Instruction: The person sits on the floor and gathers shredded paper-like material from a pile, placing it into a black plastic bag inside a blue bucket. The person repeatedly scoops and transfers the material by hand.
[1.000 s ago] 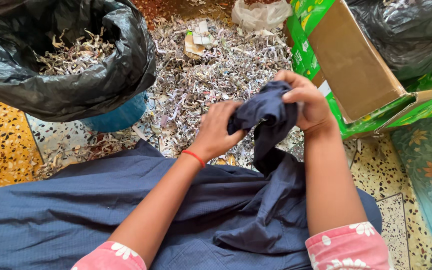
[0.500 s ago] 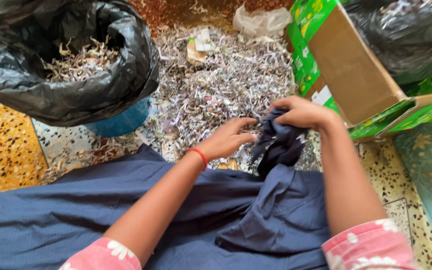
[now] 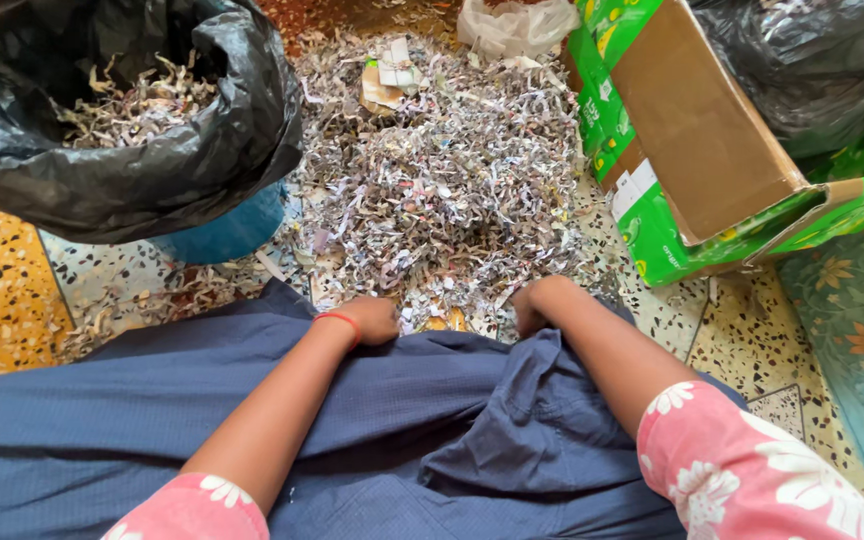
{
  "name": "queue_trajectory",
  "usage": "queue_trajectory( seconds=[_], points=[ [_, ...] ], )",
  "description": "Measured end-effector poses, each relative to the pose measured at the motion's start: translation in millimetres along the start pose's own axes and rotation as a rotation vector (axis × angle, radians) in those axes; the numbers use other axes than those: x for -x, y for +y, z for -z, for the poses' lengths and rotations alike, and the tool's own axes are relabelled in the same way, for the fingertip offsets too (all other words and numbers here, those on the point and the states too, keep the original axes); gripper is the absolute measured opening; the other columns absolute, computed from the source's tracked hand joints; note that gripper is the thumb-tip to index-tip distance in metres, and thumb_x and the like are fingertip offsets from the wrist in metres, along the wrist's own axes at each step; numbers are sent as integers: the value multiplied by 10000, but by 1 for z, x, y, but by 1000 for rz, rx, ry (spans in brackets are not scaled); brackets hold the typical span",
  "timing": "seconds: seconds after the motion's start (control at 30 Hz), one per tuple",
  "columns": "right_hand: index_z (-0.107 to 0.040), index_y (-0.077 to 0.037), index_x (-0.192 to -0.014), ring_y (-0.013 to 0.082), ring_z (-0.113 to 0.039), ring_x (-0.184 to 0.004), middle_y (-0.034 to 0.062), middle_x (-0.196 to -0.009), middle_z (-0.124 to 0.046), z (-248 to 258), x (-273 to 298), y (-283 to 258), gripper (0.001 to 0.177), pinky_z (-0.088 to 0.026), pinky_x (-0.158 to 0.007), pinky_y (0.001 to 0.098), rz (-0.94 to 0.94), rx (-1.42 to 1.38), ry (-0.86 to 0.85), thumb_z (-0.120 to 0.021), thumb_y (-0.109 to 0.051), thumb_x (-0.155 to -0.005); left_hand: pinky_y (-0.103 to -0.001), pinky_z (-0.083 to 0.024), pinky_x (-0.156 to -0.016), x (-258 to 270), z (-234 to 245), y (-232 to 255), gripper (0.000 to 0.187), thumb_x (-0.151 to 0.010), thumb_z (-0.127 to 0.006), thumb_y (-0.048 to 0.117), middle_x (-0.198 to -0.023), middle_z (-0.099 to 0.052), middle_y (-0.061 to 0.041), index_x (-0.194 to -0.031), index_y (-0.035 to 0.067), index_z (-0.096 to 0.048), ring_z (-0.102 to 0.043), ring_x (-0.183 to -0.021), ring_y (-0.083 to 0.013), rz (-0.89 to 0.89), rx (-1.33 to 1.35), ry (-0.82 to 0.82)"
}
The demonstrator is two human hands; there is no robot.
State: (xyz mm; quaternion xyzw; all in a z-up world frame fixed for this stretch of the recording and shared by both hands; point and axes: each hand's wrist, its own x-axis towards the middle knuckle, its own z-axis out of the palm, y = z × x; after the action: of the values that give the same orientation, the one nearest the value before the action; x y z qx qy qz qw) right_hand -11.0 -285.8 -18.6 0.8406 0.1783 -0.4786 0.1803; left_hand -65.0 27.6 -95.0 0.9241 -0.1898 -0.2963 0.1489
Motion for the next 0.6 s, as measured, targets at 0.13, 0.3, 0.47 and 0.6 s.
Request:
queue_trajectory(
  seconds=[0.13,0.3,0.47,0.6],
  points=[
    [-714,-68,-1139,296,-724,-1004,128,-1067,-743,22,3,-15,580,-559,-894,419,333,-578,510,-733,-554,-822,-491,-478,-1004,-4,27,20,583,-747,-662,203,-1247,-642,-266,-1307,53,-599,-623,-1150,-440,-261,260,253],
    [-677,-109,-1220,300,-720,-948,153,-1031,-745,48,40,-18,560,-554,-860,416,172,-630,957,-751,-469,-798,-440,-529,-956,29,83,33,443,-779,-640,131,-1140,-728,-179,-1218,99,-690,-695,-1070,-355,-200,472,689],
    [-771,-143,-1081,207,-784,-826,120,-965,-816,57,66,-52,414,-608,-833,380,185,-535,595,-671,-496,-890,-415,-557,-923,82,99,-6,282,-825,-602,177,-1013,-772,-121,-1026,165,-800,-735,-969,-307,85,422,707],
    [-721,-94,-1163,196,-741,-826,96,-1011,-767,59,49,-108,537,-628,-776,441,506,-674,60,-660,-531,-857,-434,-565,-864,115,91,-58,200,-810,-659,223,-954,-759,-151,-923,142,-804,-727,-931,-350,376,419,873]
  ],
)
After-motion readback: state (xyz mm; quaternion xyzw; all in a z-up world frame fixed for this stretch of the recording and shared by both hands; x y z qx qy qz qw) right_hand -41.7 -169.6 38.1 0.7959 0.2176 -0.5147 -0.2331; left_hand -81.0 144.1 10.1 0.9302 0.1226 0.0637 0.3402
